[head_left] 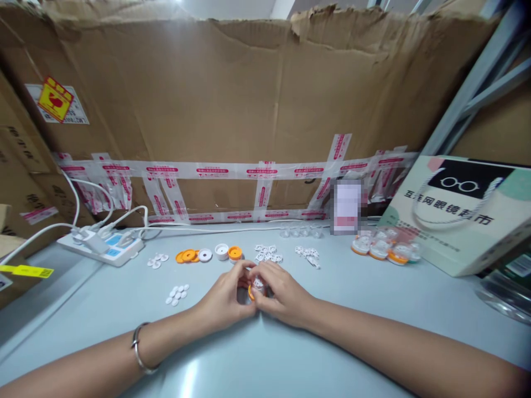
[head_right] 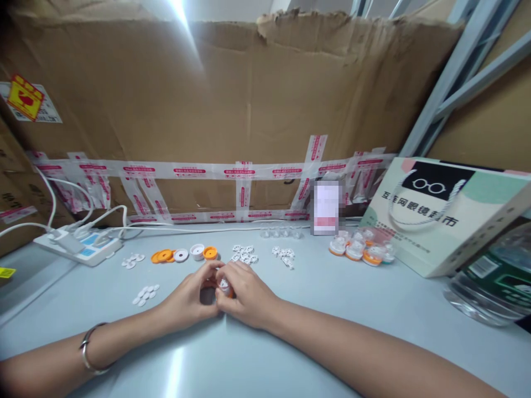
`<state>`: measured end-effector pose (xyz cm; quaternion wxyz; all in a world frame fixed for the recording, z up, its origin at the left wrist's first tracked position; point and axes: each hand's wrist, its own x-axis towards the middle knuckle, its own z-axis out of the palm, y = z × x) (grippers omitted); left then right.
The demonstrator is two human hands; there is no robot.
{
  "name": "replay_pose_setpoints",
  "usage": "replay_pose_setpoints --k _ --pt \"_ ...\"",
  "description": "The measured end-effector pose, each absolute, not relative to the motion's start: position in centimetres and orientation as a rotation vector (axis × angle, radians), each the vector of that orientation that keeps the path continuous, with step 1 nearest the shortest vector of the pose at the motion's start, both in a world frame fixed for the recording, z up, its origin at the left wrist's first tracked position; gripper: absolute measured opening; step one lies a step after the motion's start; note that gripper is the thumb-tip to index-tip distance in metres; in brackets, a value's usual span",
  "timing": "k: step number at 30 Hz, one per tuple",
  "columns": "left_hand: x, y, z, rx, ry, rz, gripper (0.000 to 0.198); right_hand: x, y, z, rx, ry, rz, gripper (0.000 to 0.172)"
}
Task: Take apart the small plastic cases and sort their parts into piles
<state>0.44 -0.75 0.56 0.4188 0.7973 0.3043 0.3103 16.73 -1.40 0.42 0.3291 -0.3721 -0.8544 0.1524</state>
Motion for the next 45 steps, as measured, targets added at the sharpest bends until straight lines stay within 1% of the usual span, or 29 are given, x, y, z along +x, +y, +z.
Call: replay_pose_setpoints --k 1,4,5,7,10,13,18,19,23,24,25,28,31,35,37,41,42,45 --pt "0.4 -0.8 0.6 1.998 0.773 0.780 0.045 16.6 -1.4 0.7 -1.039 -2.248 0.395 0.009" --pt "0.4 -0.8 0.6 1.987 0.811 0.765 0.050 16.3 -1.5 1.5 -1.320 -2.258 0.454 0.028" --pt "0.3 -0.8 0.6 1.986 0.822 0.757 0.051 16.2 -1.4 1.8 -1.390 -2.261 0.484 0.031" --pt "0.3 -0.9 0.7 1.997 0.831 0.756 0.047 16.2 -1.4 2.2 -1.425 -2.292 0.526 0.026" --pt "0.3 -1.0 0.8 2.050 0.816 0.774 0.039 16.3 -1.4 2.7 -1.274 -2.385 0.480 0.013" --pt "0.4 -1.0 0.9 2.073 0.791 0.772 0.036 16.7 -1.4 2.9 -1.082 -2.508 0.360 0.010" --pt "0.3 -0.9 0.7 2.064 0.819 0.767 0.041 17.1 -1.3 3.1 -0.910 -2.677 0.150 0.005" --pt "0.3 -1.0 0.7 2.070 0.829 0.767 0.041 17.1 -1.3 3.1 -0.920 -2.664 0.147 0.007" --pt "0.1 -1.2 0.9 2.065 0.832 0.764 0.043 16.5 -1.4 2.9 -1.229 -2.541 0.220 0.034" --pt "0.1 -1.2 1.0 2.061 0.846 0.760 0.044 16.4 -1.3 2.9 -1.294 -2.536 0.230 0.037" --pt "0.1 -1.2 1.0 2.063 0.866 0.758 0.044 16.3 -1.3 2.8 -1.323 -2.546 0.242 0.034" --pt "0.1 -1.3 1.0 2.086 0.891 0.764 0.040 16.3 -1.4 3.1 -1.216 -2.585 0.307 0.018" --pt "0.1 -1.2 1.0 2.061 0.838 0.776 0.039 16.5 -1.6 3.9 -1.061 -2.635 0.333 0.013" --pt "0.1 -1.2 0.9 2.012 0.814 0.771 0.044 16.9 -1.9 4.8 -0.965 -2.722 0.302 0.004" --pt "0.1 -1.1 0.7 2.012 0.819 0.778 0.043 16.9 -1.8 4.8 -0.959 -2.710 0.313 0.006" --pt "0.0 -1.0 0.5 2.030 0.840 0.780 0.050 16.6 -1.5 4.3 -1.229 -2.599 0.304 0.026" --pt "0.0 -1.1 0.5 2.037 0.850 0.778 0.051 16.6 -1.5 4.1 -1.279 -2.597 0.312 0.028" --pt "0.1 -1.1 0.7 2.043 0.844 0.791 0.045 16.7 -1.6 4.3 -1.172 -2.661 0.375 0.014"
